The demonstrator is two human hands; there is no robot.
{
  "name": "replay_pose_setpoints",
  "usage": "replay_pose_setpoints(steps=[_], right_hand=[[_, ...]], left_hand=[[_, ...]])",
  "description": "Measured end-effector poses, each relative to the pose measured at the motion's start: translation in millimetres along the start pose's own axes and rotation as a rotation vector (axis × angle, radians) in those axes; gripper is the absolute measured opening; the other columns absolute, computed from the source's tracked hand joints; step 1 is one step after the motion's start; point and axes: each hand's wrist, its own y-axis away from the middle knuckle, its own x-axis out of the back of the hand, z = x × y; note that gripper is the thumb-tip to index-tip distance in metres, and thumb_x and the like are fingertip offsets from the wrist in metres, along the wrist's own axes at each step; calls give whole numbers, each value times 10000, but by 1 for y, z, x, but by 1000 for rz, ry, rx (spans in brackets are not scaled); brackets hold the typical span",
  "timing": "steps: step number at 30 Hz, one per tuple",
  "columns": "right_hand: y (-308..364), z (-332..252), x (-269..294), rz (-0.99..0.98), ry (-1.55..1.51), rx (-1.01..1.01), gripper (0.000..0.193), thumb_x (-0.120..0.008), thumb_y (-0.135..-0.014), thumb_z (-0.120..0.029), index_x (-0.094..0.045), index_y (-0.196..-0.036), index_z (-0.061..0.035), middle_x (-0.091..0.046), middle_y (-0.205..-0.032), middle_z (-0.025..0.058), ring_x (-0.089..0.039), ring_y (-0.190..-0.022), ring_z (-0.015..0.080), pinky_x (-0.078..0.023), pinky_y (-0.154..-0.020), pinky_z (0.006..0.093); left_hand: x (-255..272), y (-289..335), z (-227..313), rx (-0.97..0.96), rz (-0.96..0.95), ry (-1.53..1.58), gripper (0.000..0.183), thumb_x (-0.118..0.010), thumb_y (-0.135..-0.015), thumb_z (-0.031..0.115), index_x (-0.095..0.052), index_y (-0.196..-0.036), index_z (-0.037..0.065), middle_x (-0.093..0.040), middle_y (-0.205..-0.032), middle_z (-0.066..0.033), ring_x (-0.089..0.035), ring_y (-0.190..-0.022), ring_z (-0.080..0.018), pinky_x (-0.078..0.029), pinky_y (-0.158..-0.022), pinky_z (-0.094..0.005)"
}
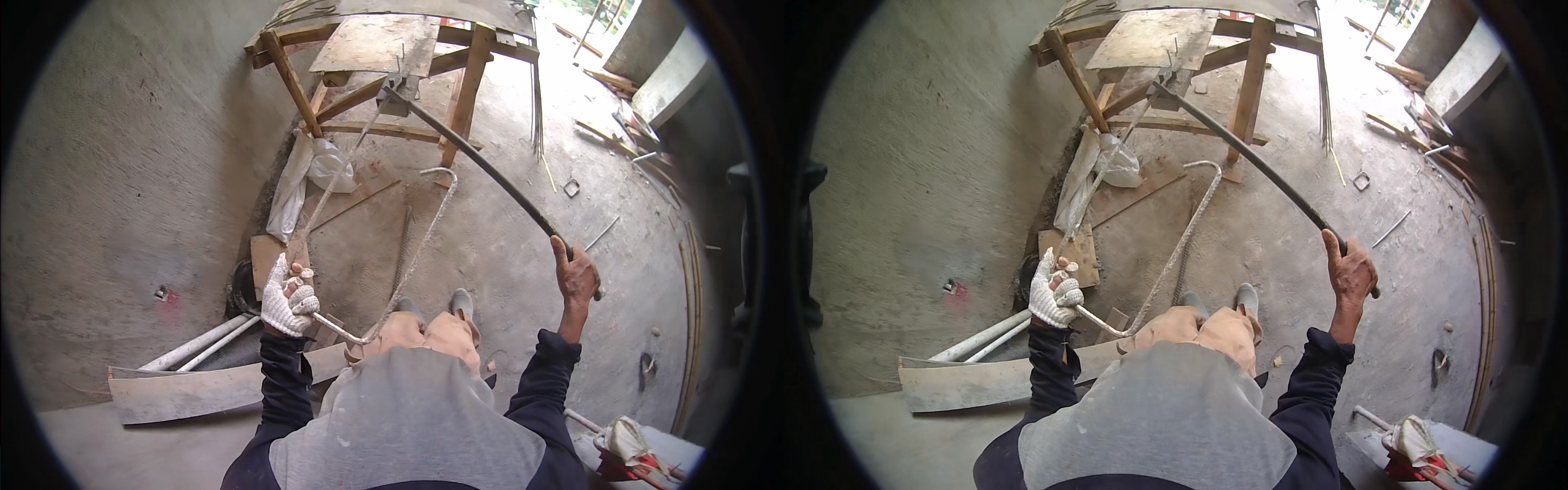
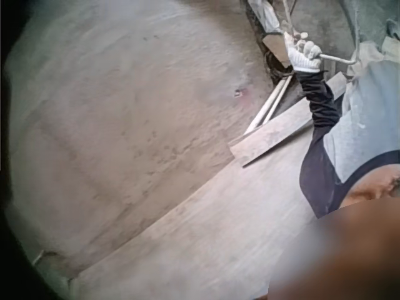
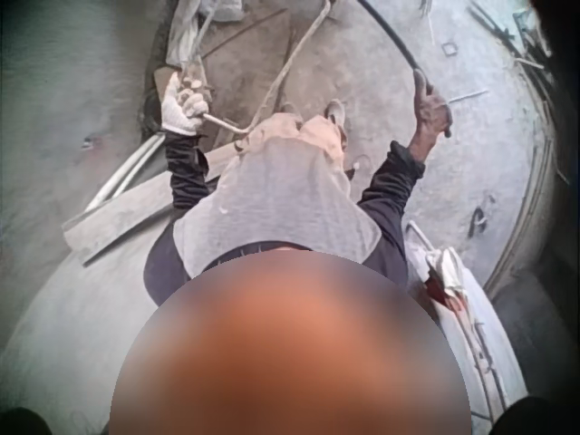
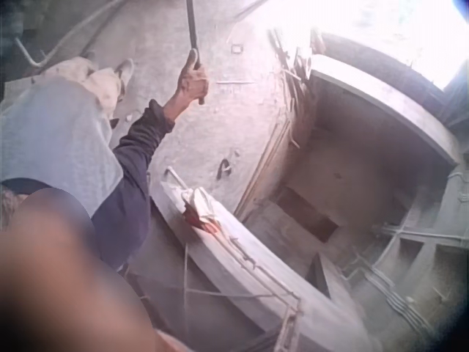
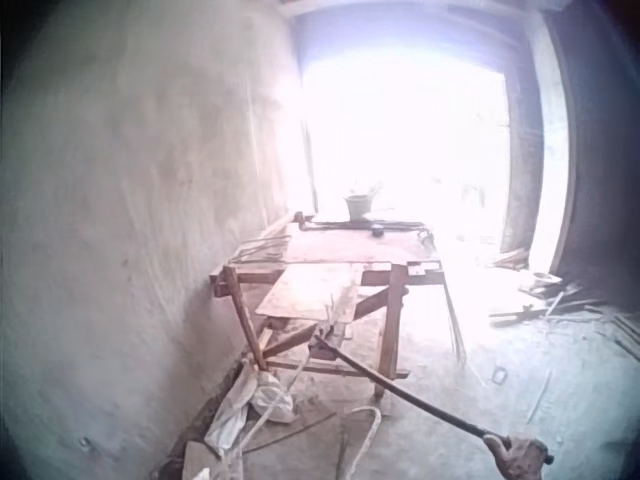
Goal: The person repeatedly bends a metal rod into a U-shape using a long metal bar as a lever against a wooden workbench. The person holds the rod with a gloved left hand and applies force with the right hand, then places the bent rod on the bench and repeats the process with another rod.
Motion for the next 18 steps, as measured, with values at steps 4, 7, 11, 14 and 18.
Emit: replay_pose_setpoints(steps=[4, 7, 11, 14, 18], right_hand=[[-27, 5, 7, -9, 12, 68, 769, -466, -833, -788, -551, -694, -37, -580, -627, 179, -610, -621, 358, -459, -604, 467], [-43, 5, 8, -118, 79, 144, 640, -612, -830, -666, -570, -717, -37, -596, -640, 179, -627, -645, 367, -466, -609, 466], [-67, -22, -20, -244, -47, 323, 422, -719, -818, -477, -607, -821, -70, -636, -708, 168, -647, -710, 373, -474, -620, 460], [-90, -51, -61, -262, 50, 416, 371, -727, -822, -423, -594, -816, -77, -639, -730, 151, -648, -743, 362, -479, -627, 451], [-124, -56, -88, 84, -229, 514, 273, -734, -844, -311, -588, -802, -84, -600, -713, 138, -614, -670, 337, -450, -586, 435]], left_hand=[[-2, -1, -28, -31, 130, 115, 487, -471, -986, 529, -669, -865, 101, -487, -577, 19, -275, -335, -80, -256, -330, -246], [5, -3, -39, -71, 68, 185, 465, -485, -979, 536, -653, -901, 109, -505, -652, -6, -276, -338, -84, -253, -336, -262], [18, -15, -51, -199, 241, 6, 449, -521, -959, 544, -632, -845, 125, -499, -646, 16, -284, -347, -77, -246, -344, -262], [25, -33, -74, -344, 562, -118, 442, -561, -939, 541, -599, -829, 114, -481, -625, 21, -284, -349, -77, -224, -338, -255], [36, -43, -81, -342, 474, -79, 472, -540, -942, 566, -597, -834, 110, -359, -511, 50, -252, -327, -76, -215, -325, -244]])
